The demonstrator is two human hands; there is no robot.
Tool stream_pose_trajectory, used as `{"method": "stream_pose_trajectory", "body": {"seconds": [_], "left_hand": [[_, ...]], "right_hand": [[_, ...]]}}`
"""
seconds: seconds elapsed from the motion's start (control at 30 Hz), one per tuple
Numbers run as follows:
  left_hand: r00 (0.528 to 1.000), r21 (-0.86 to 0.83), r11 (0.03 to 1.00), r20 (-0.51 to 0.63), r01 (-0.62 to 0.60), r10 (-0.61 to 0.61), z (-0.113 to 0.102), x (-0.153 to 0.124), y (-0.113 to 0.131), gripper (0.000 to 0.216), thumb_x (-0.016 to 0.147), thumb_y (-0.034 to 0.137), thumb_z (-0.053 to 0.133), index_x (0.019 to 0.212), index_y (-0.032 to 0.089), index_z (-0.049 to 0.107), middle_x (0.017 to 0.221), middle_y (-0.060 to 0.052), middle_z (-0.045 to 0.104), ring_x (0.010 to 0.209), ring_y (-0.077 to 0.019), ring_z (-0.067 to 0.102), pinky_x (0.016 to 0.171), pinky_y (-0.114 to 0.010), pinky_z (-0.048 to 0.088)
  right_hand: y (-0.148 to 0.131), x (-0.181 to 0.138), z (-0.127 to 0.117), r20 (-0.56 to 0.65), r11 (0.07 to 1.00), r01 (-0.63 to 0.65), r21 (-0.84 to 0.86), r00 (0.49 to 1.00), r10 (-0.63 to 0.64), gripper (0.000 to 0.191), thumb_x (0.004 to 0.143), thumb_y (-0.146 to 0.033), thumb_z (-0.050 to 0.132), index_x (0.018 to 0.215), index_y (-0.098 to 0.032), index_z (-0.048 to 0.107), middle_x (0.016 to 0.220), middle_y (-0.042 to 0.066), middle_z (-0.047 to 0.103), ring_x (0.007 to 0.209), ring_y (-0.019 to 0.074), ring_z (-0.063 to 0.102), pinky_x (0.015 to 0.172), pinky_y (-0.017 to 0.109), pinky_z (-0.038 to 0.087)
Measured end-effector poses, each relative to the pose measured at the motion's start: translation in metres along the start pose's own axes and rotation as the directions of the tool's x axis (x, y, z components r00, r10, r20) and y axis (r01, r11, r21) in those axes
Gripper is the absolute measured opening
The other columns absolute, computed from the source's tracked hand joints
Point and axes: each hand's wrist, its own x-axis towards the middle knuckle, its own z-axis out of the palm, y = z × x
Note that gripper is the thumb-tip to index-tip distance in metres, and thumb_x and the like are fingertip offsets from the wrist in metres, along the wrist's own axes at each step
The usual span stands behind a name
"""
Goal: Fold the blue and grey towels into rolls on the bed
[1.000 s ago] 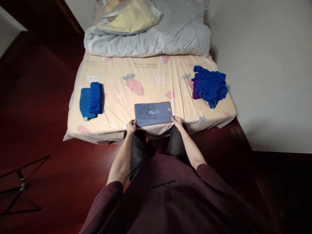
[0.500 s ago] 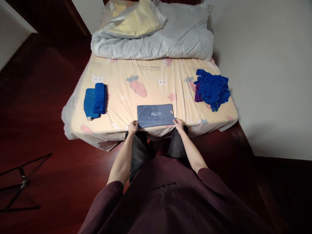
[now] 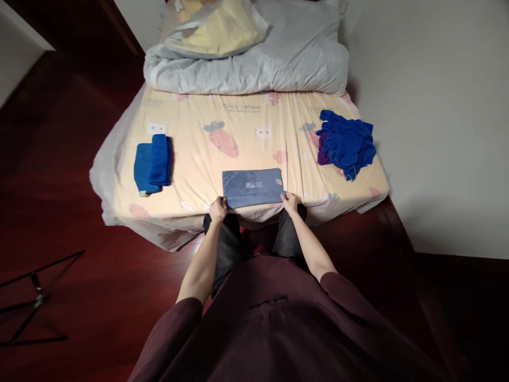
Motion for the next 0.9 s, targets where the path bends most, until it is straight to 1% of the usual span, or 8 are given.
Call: {"method": "stream_pose_trajectory", "body": {"seconds": [0.17,0.3,0.43,0.5,0.57,0.67,0.73,0.9], "left_hand": [[0.996,0.020,0.996,-0.010,-0.090,0.090,-0.008,-0.001,0.003,0.027,0.103,0.037,0.049,0.107,0.020,0.071,0.108,-0.017,0.075,0.107,-0.0310,0.070,0.092,-0.038,0.051],[0.977,0.059,0.979,-0.074,-0.198,0.202,-0.020,-0.003,0.003,0.027,0.099,0.028,0.054,0.120,0.020,0.069,0.130,-0.019,0.068,0.130,-0.0348,0.059,0.109,-0.047,0.046],[0.861,0.084,0.860,-0.039,-0.503,0.507,-0.031,-0.014,-0.001,0.038,0.102,0.024,0.046,0.136,0.020,0.065,0.147,-0.017,0.062,0.142,-0.0317,0.051,0.118,-0.050,0.041],[0.782,0.063,0.779,0.063,-0.624,0.620,-0.031,-0.021,-0.002,0.043,0.104,0.026,0.043,0.142,0.021,0.063,0.155,-0.014,0.058,0.150,-0.0293,0.045,0.124,-0.049,0.037],[0.731,0.055,0.732,0.146,-0.679,0.666,-0.028,-0.027,-0.001,0.048,0.104,0.028,0.044,0.149,0.022,0.059,0.162,-0.013,0.051,0.158,-0.0290,0.036,0.128,-0.052,0.032],[0.742,0.082,0.741,0.178,-0.666,0.647,-0.018,-0.032,0.001,0.058,0.102,0.030,0.049,0.159,0.021,0.049,0.170,-0.014,0.040,0.163,-0.0316,0.026,0.130,-0.058,0.027],[0.766,0.099,0.763,0.177,-0.638,0.618,-0.012,-0.031,0.002,0.064,0.100,0.030,0.051,0.162,0.017,0.045,0.171,-0.017,0.036,0.163,-0.0334,0.025,0.131,-0.059,0.026],[0.786,0.141,0.777,0.214,-0.613,0.581,-0.004,-0.019,0.003,0.071,0.092,0.018,0.052,0.162,0.013,0.044,0.170,-0.017,0.039,0.161,-0.0339,0.030,0.133,-0.054,0.022]], "right_hand": [[0.000,-0.005,0.003,-0.038,0.998,-0.006,-0.056,0.999,0.004,0.021,0.085,-0.039,0.065,0.076,-0.021,0.064,0.077,0.008,0.073,0.077,0.0256,0.070,0.077,0.035,0.056],[-0.001,-0.018,0.008,-0.101,0.992,0.025,-0.126,0.994,-0.037,0.023,0.089,-0.030,0.060,0.104,-0.016,0.070,0.106,0.016,0.077,0.097,0.0283,0.072,0.095,0.040,0.056],[-0.007,-0.034,0.000,-0.140,0.927,0.183,-0.328,0.961,-0.239,0.041,0.096,-0.028,0.054,0.133,-0.015,0.065,0.134,0.019,0.068,0.125,0.0309,0.064,0.112,0.047,0.049],[-0.012,-0.040,-0.008,-0.033,0.859,0.297,-0.418,0.939,-0.341,0.044,0.100,-0.027,0.048,0.141,-0.018,0.064,0.145,0.018,0.063,0.137,0.0322,0.057,0.119,0.051,0.042],[-0.017,-0.043,-0.015,0.162,0.786,0.434,-0.441,0.900,-0.406,0.048,0.103,-0.025,0.044,0.148,-0.021,0.061,0.156,0.014,0.056,0.146,0.0317,0.050,0.125,0.053,0.036],[-0.021,-0.043,-0.019,0.425,0.687,0.611,-0.393,0.783,-0.454,0.051,0.105,-0.027,0.045,0.154,-0.025,0.057,0.168,0.008,0.046,0.157,0.0286,0.039,0.131,0.053,0.029],[-0.021,-0.041,-0.017,0.509,0.645,0.667,-0.373,0.728,-0.459,0.053,0.105,-0.031,0.047,0.157,-0.023,0.055,0.170,0.007,0.042,0.160,0.0268,0.034,0.134,0.052,0.024],[-0.016,-0.029,-0.010,0.534,0.642,0.654,-0.399,0.736,-0.417,0.056,0.104,-0.034,0.052,0.159,-0.021,0.052,0.169,0.009,0.043,0.159,0.0260,0.037,0.134,0.051,0.023]]}}
